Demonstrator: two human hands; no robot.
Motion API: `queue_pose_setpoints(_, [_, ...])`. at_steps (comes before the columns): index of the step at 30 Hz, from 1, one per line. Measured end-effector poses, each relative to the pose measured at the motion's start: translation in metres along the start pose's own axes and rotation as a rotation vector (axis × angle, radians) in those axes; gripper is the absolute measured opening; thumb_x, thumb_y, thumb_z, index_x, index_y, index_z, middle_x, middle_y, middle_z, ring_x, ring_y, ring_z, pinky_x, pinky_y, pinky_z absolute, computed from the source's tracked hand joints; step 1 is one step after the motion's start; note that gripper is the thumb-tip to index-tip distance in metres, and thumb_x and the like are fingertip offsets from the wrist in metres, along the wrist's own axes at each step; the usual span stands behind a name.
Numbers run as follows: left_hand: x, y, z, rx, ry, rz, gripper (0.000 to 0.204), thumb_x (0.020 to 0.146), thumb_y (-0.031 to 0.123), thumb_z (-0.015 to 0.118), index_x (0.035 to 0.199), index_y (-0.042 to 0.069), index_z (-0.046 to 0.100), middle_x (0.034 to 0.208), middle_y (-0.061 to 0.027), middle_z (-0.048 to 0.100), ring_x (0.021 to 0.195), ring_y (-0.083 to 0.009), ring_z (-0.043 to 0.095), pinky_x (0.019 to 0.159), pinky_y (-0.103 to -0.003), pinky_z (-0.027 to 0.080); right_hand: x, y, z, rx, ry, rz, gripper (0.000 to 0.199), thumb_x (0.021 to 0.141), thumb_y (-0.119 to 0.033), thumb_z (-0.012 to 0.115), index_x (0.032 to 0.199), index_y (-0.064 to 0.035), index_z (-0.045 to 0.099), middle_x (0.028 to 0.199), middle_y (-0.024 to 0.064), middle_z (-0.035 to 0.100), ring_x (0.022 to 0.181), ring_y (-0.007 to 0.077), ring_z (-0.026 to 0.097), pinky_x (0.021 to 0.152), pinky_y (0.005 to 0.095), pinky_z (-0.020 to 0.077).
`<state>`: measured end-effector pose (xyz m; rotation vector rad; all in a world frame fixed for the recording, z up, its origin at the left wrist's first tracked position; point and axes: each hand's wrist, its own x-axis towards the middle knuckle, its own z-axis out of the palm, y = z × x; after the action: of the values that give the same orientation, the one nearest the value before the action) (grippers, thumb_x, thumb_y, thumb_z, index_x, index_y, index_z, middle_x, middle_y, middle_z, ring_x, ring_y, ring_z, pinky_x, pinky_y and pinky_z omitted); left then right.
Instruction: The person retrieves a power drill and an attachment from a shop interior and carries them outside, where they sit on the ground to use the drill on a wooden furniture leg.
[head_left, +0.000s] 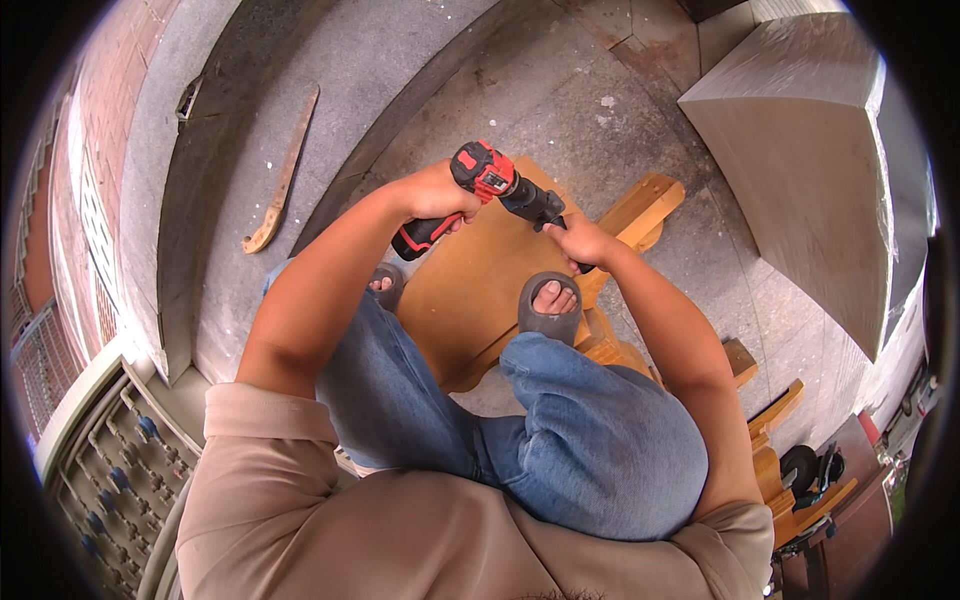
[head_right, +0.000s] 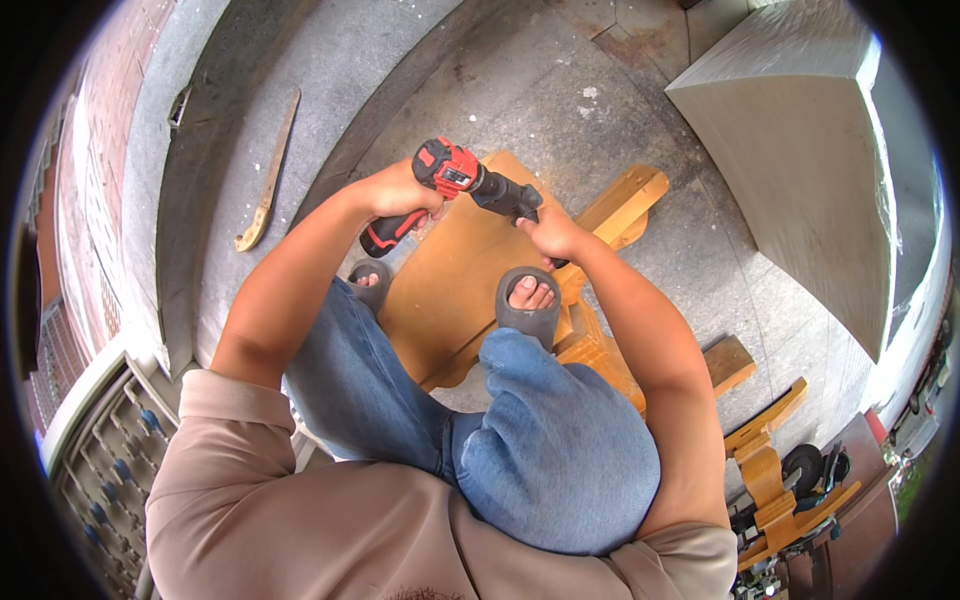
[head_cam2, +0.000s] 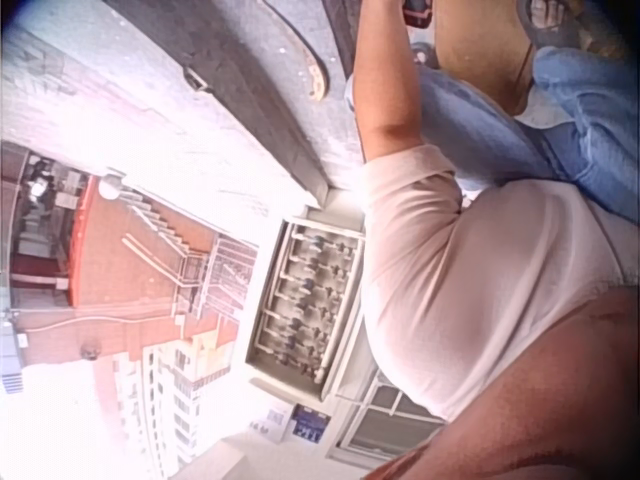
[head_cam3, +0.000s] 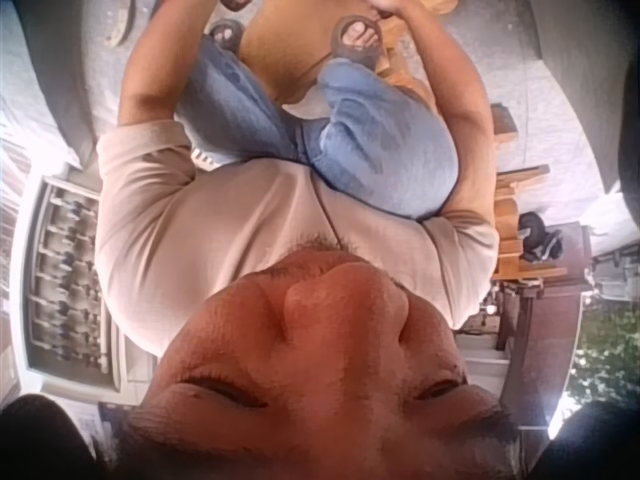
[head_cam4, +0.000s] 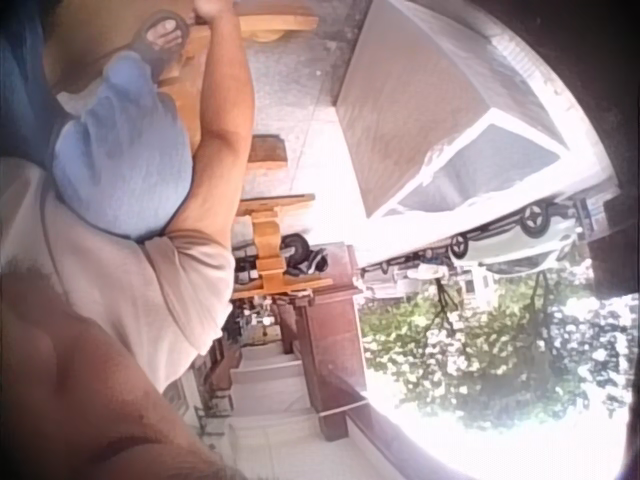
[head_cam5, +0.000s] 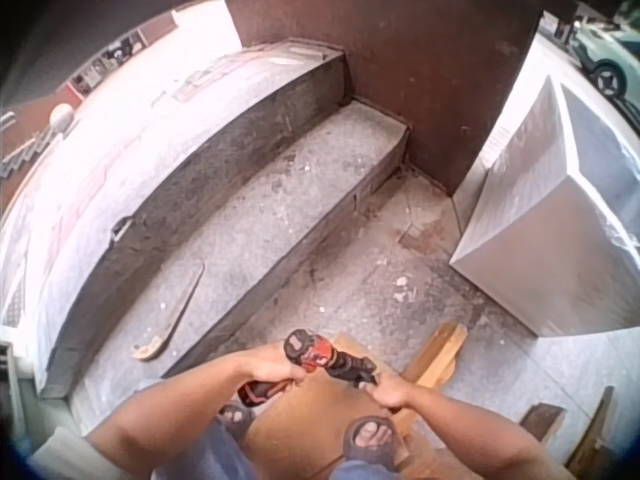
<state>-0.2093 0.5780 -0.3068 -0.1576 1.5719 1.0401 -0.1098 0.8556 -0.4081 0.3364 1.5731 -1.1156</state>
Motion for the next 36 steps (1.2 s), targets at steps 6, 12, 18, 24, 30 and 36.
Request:
queue_pose_setpoints(6, [0.003, -0.002, -0.003, -0.023, -0.019, -0.001, 0.011, 0.074, -0.002, 0.064, 0.082, 0.003, 0.057, 0.069, -0.0064, 0.061, 0.057, -0.0148, 0.061, 0.053, -0.033, 0.051, 0.001, -0.004, 0.000, -0.127, 0.013, -0.009, 0.040, 0.106, -0.034, 0.054, 0.096, 0.0043, 0.059, 0.063, 0.0115, 0.061, 0.048, 0.0224, 0.063, 0.047, 0.0389, 0.0548])
queue_pose_setpoints(12, [0.006, -0.008, -0.004, 0.031, -0.013, 0.012, 0.011, 0.074, -0.002, 0.064, 0.082, 0.003, 0.058, 0.068, -0.0060, 0.060, 0.058, -0.0149, 0.062, 0.054, -0.033, 0.051, 0.003, -0.003, 0.003, -0.106, 0.011, 0.012, 0.039, 0.107, -0.033, 0.053, 0.096, 0.0045, 0.059, 0.064, 0.0118, 0.061, 0.049, 0.0233, 0.064, 0.047, 0.0410, 0.0554])
queue_pose_setpoints(18, [0.000, -0.004, 0.000, -0.013, 0.010, 0.002, 0.010, 0.074, -0.002, 0.064, 0.081, 0.002, 0.059, 0.068, -0.0065, 0.061, 0.058, -0.0153, 0.062, 0.054, -0.034, 0.051, -0.002, -0.007, 0.005, -0.041, 0.020, -0.008, 0.040, 0.107, -0.033, 0.052, 0.090, 0.0026, 0.056, 0.065, 0.0111, 0.059, 0.050, 0.0222, 0.063, 0.046, 0.0401, 0.0548])
queue_pose_setpoints(24, [-0.003, 0.000, 0.000, -0.018, 0.007, -0.020, 0.008, 0.074, -0.003, 0.062, 0.080, 0.002, 0.058, 0.067, -0.0073, 0.062, 0.056, -0.0153, 0.061, 0.054, -0.033, 0.051, -0.004, -0.011, 0.001, -0.066, -0.036, 0.029, 0.041, 0.107, -0.033, 0.052, 0.089, 0.0029, 0.055, 0.064, 0.0104, 0.059, 0.048, 0.0220, 0.061, 0.046, 0.0397, 0.0547])
queue_pose_setpoints(30, [-0.004, -0.001, 0.001, -0.021, -0.008, 0.005, 0.007, 0.073, -0.003, 0.061, 0.078, 0.001, 0.057, 0.065, -0.0075, 0.061, 0.055, -0.0154, 0.060, 0.053, -0.034, 0.049, 0.002, -0.006, 0.001, -0.060, -0.044, 0.022, 0.041, 0.107, -0.033, 0.053, 0.087, 0.0024, 0.055, 0.064, 0.0095, 0.057, 0.048, 0.0218, 0.060, 0.046, 0.0406, 0.0553])
queue_pose_setpoints(36, [-0.005, 0.000, 0.001, -0.023, 0.006, 0.007, 0.007, 0.074, -0.002, 0.061, 0.078, 0.001, 0.058, 0.064, -0.0076, 0.061, 0.055, -0.0153, 0.061, 0.053, -0.033, 0.050, 0.001, -0.006, 0.003, -0.019, -0.031, 0.032, 0.041, 0.107, -0.034, 0.053, 0.088, 0.0019, 0.056, 0.064, 0.0091, 0.056, 0.049, 0.0213, 0.059, 0.045, 0.0397, 0.0532])
